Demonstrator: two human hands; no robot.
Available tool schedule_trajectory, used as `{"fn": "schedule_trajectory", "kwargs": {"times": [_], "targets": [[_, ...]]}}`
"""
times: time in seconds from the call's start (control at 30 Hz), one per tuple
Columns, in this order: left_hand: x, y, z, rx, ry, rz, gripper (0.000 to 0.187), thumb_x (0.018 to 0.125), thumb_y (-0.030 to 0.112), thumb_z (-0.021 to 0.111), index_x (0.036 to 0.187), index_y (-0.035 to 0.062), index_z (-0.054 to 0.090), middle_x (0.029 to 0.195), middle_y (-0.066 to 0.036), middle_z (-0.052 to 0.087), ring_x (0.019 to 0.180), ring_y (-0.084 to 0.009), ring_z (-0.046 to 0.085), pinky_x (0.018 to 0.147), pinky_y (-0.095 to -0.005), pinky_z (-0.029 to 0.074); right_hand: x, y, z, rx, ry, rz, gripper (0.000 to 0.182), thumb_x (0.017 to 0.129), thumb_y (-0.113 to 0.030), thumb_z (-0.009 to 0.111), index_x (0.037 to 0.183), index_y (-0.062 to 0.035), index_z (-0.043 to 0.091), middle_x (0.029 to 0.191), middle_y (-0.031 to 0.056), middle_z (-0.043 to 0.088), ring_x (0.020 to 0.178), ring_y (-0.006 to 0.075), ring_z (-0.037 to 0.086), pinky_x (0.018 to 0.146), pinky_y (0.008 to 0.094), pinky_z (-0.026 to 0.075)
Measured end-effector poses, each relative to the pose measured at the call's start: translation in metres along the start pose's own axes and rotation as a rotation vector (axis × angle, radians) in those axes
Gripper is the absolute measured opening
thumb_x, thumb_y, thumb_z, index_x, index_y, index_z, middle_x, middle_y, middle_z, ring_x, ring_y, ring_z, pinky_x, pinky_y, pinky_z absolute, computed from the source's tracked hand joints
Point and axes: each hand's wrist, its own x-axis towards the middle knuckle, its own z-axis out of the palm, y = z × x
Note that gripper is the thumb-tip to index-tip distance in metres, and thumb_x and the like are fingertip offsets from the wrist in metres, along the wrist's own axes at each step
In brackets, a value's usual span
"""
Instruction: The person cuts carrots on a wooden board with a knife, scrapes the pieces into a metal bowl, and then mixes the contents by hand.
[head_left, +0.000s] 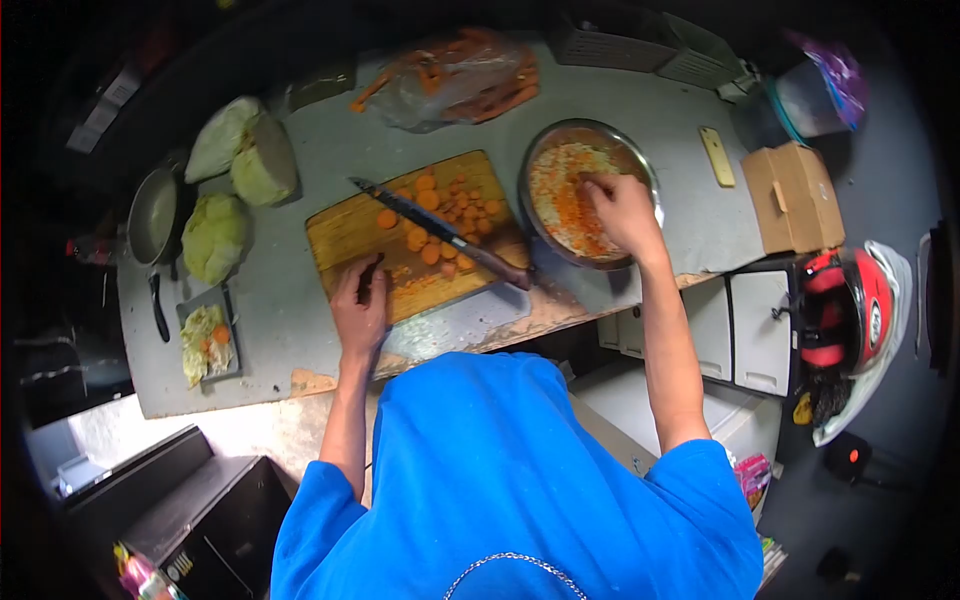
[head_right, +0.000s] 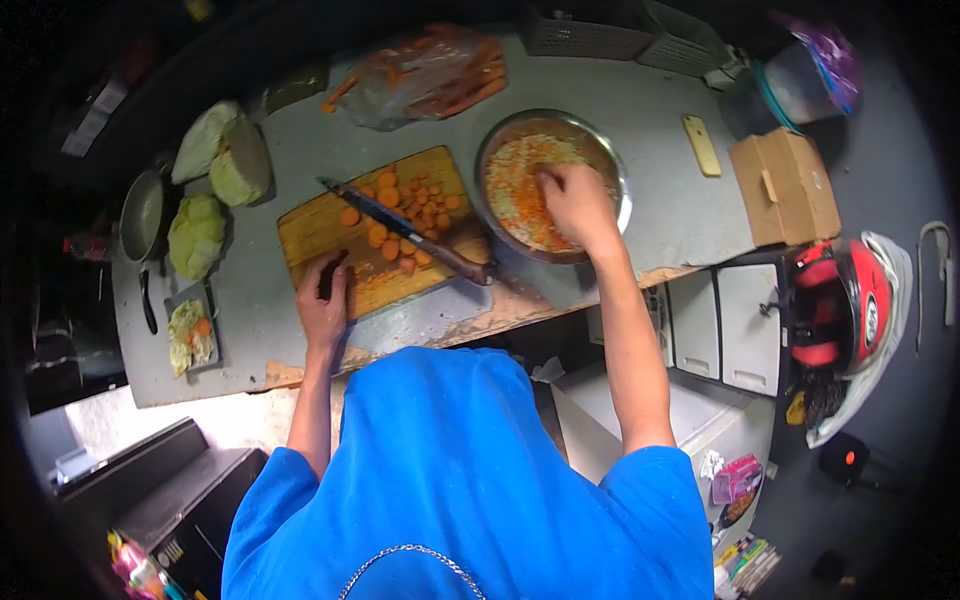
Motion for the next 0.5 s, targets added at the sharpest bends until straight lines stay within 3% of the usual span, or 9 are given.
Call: {"fn": "schedule_trajectory", "kwargs": {"times": [0.07, 0.1, 0.17, 0.27, 0.3, 0.37, 0.4, 0.43, 0.5], "targets": [[0.001, 0.004, 0.002, -0.058, -0.009, -0.008, 0.020, 0.099, 0.010, 0.067, 0.116, 0.0001, 0.072, 0.106, -0.012, 0.074, 0.092, -0.0195, 0.070, 0.076, -0.0293, 0.054, 0.003, 0.024, -0.005, -0.101, -0.044, -0.045, 0.027, 0.096, -0.011, 0.062, 0.117, 0.0019, 0.075, 0.101, 0.0260, 0.076, 0.094, 0.0338, 0.077, 0.085, 0.0376, 0.057], [0.001, 0.004, 0.002, -0.094, 0.002, -0.032, 0.020, 0.099, 0.010, 0.067, 0.116, 0.0004, 0.072, 0.106, -0.012, 0.074, 0.093, -0.0202, 0.071, 0.077, -0.0298, 0.054, 0.003, 0.019, -0.012, -0.112, -0.036, -0.041, 0.027, 0.096, -0.011, 0.062, 0.117, 0.0019, 0.075, 0.101, 0.0260, 0.076, 0.094, 0.0338, 0.077, 0.085, 0.0376, 0.057], [-0.001, -0.005, 0.002, -0.068, 0.014, -0.020, 0.020, 0.099, 0.010, 0.067, 0.116, 0.0005, 0.073, 0.107, -0.012, 0.075, 0.095, -0.0204, 0.071, 0.079, -0.0312, 0.054, 0.000, 0.005, -0.020, 0.066, 0.073, 0.025, 0.026, 0.094, -0.007, 0.062, 0.114, 0.0018, 0.076, 0.102, 0.0254, 0.075, 0.093, 0.0377, 0.075, 0.086, 0.0397, 0.058], [0.002, -0.005, 0.002, 0.010, 0.026, 0.035, 0.020, 0.099, 0.010, 0.067, 0.115, 0.0003, 0.073, 0.108, -0.013, 0.075, 0.098, -0.0239, 0.070, 0.084, -0.0335, 0.054, -0.001, 0.015, -0.013, -0.120, -0.044, -0.068, 0.024, 0.091, -0.005, 0.063, 0.109, 0.0016, 0.077, 0.100, 0.0247, 0.075, 0.091, 0.0394, 0.074, 0.084, 0.0421, 0.058], [0.001, -0.004, 0.001, -0.024, 0.020, -0.031, 0.020, 0.099, 0.010, 0.066, 0.114, 0.0000, 0.073, 0.108, -0.013, 0.075, 0.100, -0.0259, 0.070, 0.086, -0.0347, 0.054, -0.001, 0.014, -0.012, -0.122, -0.023, -0.073, 0.024, 0.091, -0.005, 0.063, 0.109, 0.0016, 0.077, 0.100, 0.0247, 0.075, 0.091, 0.0394, 0.074, 0.084, 0.0421, 0.058], [-0.002, -0.002, 0.001, -0.065, 0.024, -0.083, 0.020, 0.099, 0.011, 0.066, 0.114, -0.0002, 0.073, 0.108, -0.014, 0.075, 0.101, -0.0279, 0.070, 0.088, -0.0359, 0.053, -0.001, 0.009, -0.006, -0.011, 0.237, -0.129, 0.022, 0.089, -0.004, 0.064, 0.104, 0.0013, 0.078, 0.099, 0.0238, 0.075, 0.089, 0.0394, 0.074, 0.084, 0.0436, 0.058], [0.000, -0.002, 0.000, -0.033, 0.022, -0.075, 0.019, 0.099, 0.010, 0.066, 0.113, -0.0005, 0.073, 0.108, -0.015, 0.075, 0.102, -0.0292, 0.070, 0.090, -0.0368, 0.053, 0.000, 0.014, 0.002, -0.016, 0.234, -0.145, 0.021, 0.090, -0.005, 0.063, 0.103, 0.0014, 0.078, 0.098, 0.0233, 0.075, 0.089, 0.0399, 0.074, 0.085, 0.0439, 0.058], [0.001, -0.002, -0.001, -0.004, 0.016, -0.061, 0.019, 0.098, 0.010, 0.066, 0.112, -0.0008, 0.072, 0.108, -0.015, 0.075, 0.102, -0.0305, 0.070, 0.091, -0.0377, 0.052, 0.001, 0.017, 0.005, -0.142, 0.105, -0.089, 0.021, 0.090, -0.005, 0.062, 0.102, 0.0015, 0.078, 0.105, 0.0228, 0.074, 0.097, 0.0401, 0.072, 0.089, 0.0444, 0.057], [0.001, -0.007, 0.000, 0.002, 0.007, -0.057, 0.019, 0.098, 0.009, 0.064, 0.112, -0.0015, 0.072, 0.108, -0.016, 0.075, 0.102, -0.0302, 0.070, 0.092, -0.0383, 0.052, -0.001, 0.019, 0.006, -0.199, 0.166, -0.149, 0.020, 0.089, -0.004, 0.062, 0.101, 0.0017, 0.077, 0.111, 0.0222, 0.072, 0.103, 0.0398, 0.070, 0.091, 0.0454, 0.056]]}}
